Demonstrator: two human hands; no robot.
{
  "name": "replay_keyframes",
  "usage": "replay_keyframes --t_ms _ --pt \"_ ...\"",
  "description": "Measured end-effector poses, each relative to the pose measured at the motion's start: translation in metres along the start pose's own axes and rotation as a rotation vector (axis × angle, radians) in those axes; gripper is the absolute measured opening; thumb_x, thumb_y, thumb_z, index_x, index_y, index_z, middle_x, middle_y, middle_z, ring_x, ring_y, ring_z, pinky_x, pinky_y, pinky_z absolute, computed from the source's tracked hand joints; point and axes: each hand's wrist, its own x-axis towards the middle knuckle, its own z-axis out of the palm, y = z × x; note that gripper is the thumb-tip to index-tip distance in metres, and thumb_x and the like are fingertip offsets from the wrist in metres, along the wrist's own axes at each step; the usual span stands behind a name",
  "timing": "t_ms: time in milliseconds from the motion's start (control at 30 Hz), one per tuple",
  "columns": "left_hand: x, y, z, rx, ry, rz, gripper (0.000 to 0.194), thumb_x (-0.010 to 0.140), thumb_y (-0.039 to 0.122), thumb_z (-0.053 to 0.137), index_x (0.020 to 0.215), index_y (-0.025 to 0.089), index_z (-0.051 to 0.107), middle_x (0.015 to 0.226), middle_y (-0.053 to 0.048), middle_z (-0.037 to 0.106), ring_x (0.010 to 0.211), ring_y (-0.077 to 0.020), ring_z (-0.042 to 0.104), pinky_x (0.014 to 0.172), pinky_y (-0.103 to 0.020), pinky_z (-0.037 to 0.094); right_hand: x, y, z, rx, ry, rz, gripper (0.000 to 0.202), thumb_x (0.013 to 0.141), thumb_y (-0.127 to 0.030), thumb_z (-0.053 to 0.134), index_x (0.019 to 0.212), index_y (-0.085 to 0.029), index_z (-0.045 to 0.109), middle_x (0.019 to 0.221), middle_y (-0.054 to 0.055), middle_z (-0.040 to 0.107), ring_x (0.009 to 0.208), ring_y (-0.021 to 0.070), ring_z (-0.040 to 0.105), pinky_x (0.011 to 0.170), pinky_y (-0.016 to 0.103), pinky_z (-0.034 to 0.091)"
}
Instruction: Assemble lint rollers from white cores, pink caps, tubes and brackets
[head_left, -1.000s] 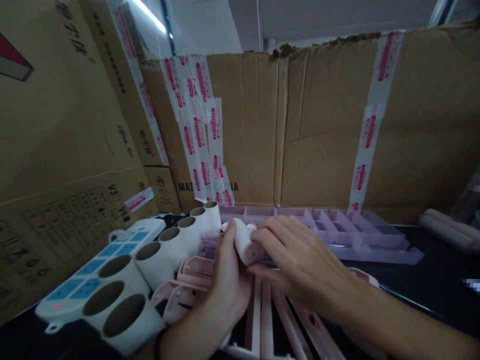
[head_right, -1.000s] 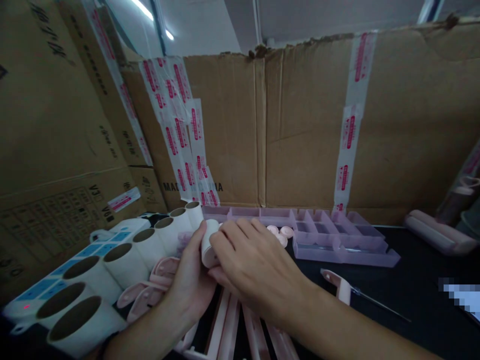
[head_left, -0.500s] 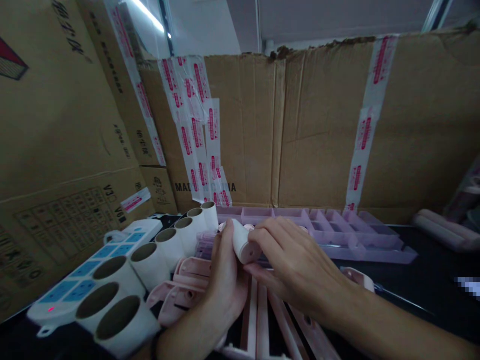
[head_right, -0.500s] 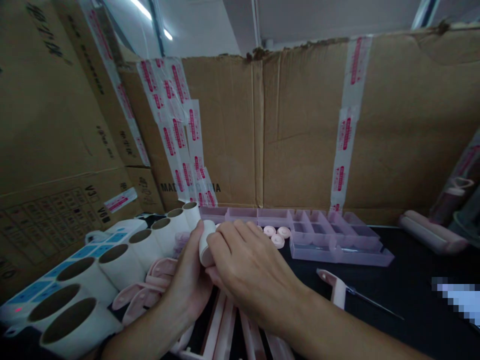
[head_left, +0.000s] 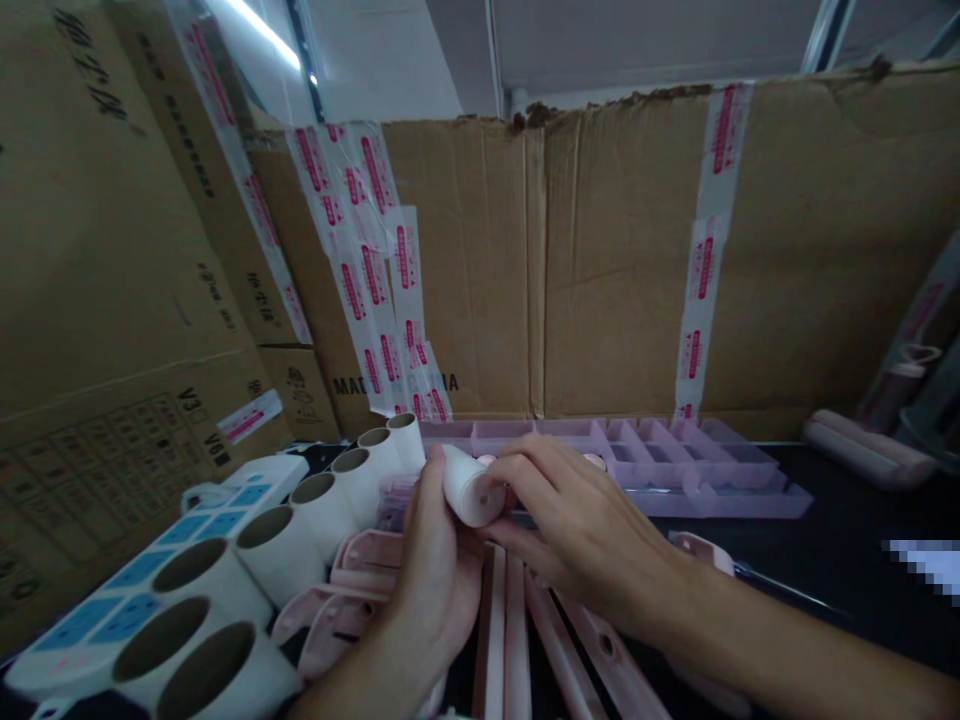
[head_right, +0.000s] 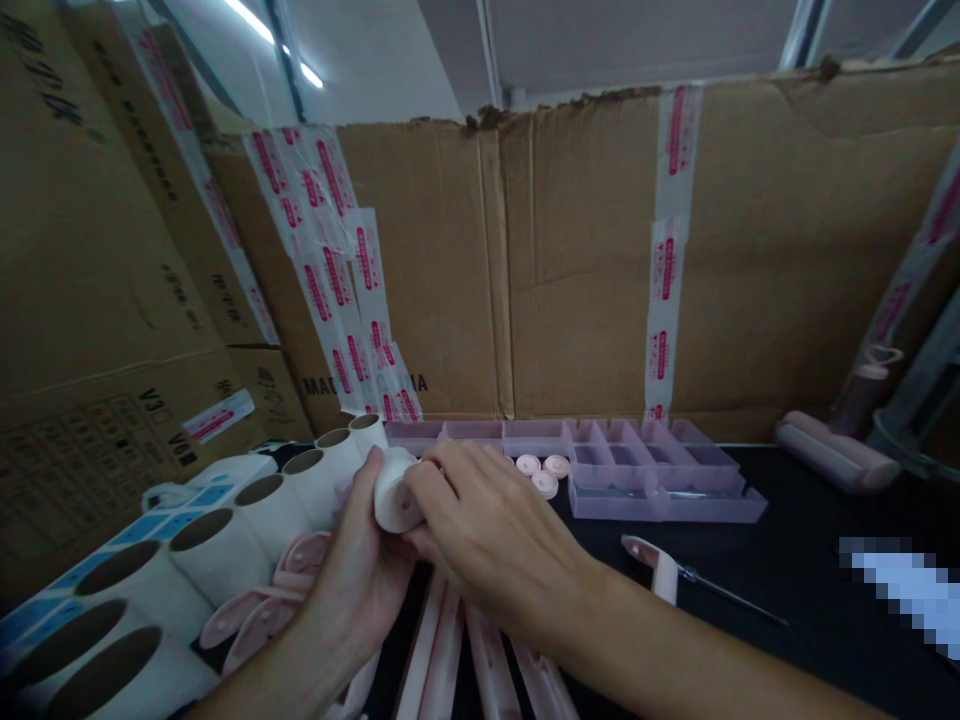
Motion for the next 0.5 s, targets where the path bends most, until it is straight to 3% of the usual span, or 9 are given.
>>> replay_keyframes --t_ms 133,300,500 --pt "0.0002 -0.0005 -0.0011 -0.023 0.002 0.026 0.026 0.085 0.036 0.083 0.080 0.017 0.066 0.070 0.000 0.071 0.057 -0.0115 0.064 0.053 -0.019 0.054 -0.0017 -0.0040 0.0015 0.029 0.077 -0.024 0.024 0.093 -0.013 0.076 0.111 -0.014 0.060 0.109 0.010 0.069 0.098 0.0263 0.066 0.079 0.039 0.055" --pt "0.0003 -0.0016 -0.0018 -0.032 -0.004 0.053 0.024 0.091 0.034 0.076 0.079 0.017 0.065 0.067 0.001 0.070 0.056 -0.0093 0.064 0.055 -0.016 0.056 -0.0012 -0.0048 0.0033 0.035 0.082 -0.004 0.020 0.099 -0.014 0.067 0.116 -0.014 0.057 0.111 0.011 0.069 0.099 0.0263 0.066 0.081 0.041 0.057" --pt "-0.0005 -0.0011 -0.0012 0.023 -0.001 0.038 0.025 0.099 0.035 0.067 0.083 0.016 0.063 0.069 0.001 0.067 0.056 -0.0111 0.061 0.049 -0.020 0.052 -0.0024 -0.0037 0.0031 0.023 0.052 -0.012 0.034 0.090 -0.013 0.080 0.115 -0.014 0.056 0.110 0.010 0.068 0.096 0.0277 0.065 0.079 0.041 0.056"
